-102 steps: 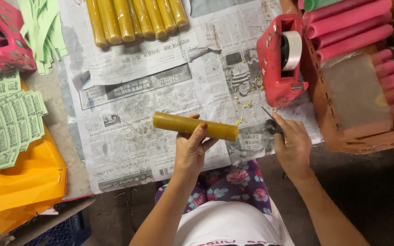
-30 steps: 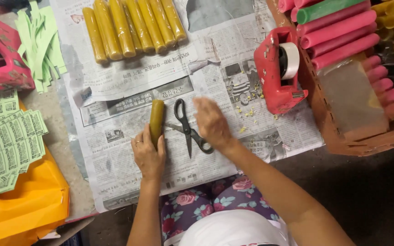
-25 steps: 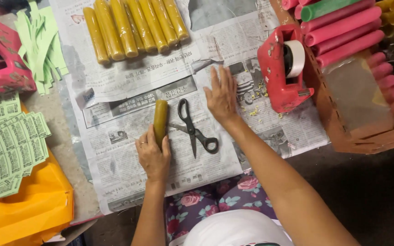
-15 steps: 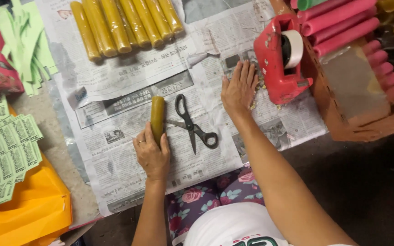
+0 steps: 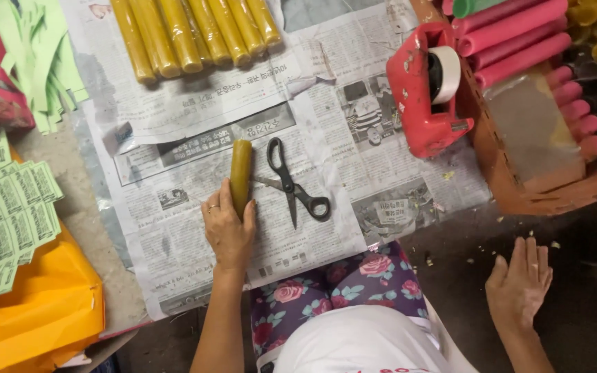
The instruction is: Wrapping yellow candles in clear plastic film and applying green adhesive labels at a workstation.
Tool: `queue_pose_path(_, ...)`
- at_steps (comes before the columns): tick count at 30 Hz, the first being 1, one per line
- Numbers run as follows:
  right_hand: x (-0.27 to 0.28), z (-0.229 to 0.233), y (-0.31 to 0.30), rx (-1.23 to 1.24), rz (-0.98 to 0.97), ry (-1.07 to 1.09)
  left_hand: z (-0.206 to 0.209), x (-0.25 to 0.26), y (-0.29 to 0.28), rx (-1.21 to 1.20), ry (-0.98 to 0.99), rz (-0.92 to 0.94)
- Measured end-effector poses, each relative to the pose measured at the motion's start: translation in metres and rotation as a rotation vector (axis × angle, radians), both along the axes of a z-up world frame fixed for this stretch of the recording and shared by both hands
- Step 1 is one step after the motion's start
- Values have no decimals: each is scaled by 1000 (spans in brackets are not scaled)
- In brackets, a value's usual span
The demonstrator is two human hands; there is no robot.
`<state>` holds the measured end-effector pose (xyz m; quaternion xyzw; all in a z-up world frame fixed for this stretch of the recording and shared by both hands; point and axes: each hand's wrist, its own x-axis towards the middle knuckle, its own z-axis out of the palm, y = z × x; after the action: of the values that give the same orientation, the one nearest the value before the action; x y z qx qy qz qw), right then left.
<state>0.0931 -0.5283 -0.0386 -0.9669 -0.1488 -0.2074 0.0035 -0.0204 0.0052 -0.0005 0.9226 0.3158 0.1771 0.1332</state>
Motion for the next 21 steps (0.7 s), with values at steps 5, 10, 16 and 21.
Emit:
queue_pose_path(5, 11, 56, 150, 470, 421, 40, 14, -1, 1, -141, -163, -19)
queue_pose_path(10, 2, 42, 337, 455, 891, 187, 43, -23, -7, -381, -331, 44)
queue_pose_path(16, 14, 28, 389, 232, 836, 196, 45, -62, -3, -557, -293, 207)
queue_pose_path(21, 52, 47, 304, 192, 664, 166, 52, -66, -11, -870, -382, 165)
